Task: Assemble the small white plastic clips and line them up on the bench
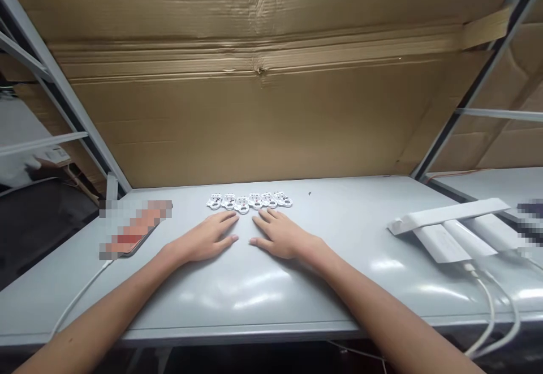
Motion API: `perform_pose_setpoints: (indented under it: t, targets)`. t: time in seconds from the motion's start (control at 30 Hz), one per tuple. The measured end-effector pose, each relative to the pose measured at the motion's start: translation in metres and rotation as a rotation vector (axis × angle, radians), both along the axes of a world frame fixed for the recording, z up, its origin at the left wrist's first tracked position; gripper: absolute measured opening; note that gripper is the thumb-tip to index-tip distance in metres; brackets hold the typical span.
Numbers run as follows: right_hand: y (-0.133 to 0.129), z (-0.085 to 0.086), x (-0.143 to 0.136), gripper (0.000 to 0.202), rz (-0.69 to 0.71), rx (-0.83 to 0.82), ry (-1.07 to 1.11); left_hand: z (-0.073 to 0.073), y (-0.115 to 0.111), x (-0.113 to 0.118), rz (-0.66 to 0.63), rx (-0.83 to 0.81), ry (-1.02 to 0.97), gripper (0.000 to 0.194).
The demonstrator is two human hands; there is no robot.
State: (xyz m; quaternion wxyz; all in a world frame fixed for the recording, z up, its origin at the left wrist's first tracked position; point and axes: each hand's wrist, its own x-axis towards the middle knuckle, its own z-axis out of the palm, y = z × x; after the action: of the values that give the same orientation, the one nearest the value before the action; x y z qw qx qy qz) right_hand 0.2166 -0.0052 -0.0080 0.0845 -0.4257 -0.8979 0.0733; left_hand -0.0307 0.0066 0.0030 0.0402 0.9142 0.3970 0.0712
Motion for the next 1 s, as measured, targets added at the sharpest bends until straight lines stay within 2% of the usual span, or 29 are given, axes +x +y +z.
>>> perform_pose_setpoints:
  t: [0.23,0.37,0.43,0.53,0.63,0.8,1.0]
  targets:
    - [-0.001,-0.002,0.001,0.073,-0.005,0.003,0.029,0.003,0.002,0.0,-0.005,-0.004,0.018,0.049]
    - [-0.001,0.0,0.001,0.073,0.005,0.014,0.011,0.005,0.006,-0.002,-0.026,0.024,-0.032,0.043]
    - [-0.001,0.002,0.0,0.073,0.008,0.017,-0.004,0.006,0.012,-0.006,0.018,0.065,-0.096,0.041]
    - [-0.002,0.004,0.0,0.072,0.008,0.022,-0.007,0.003,0.026,-0.017,0.176,0.165,-0.209,0.044]
    - [-0.002,0.005,0.0,0.072,-0.001,0.021,-0.026,-0.003,0.04,-0.03,0.315,0.174,-0.186,0.055]
    - [-0.001,0.002,0.0,0.069,-0.004,0.014,0.01,-0.01,0.053,-0.041,0.328,0.062,-0.121,0.059]
    - [-0.001,0.002,0.0,0.068,-0.014,-0.001,0.022,-0.01,0.052,-0.037,0.334,0.018,-0.112,0.055]
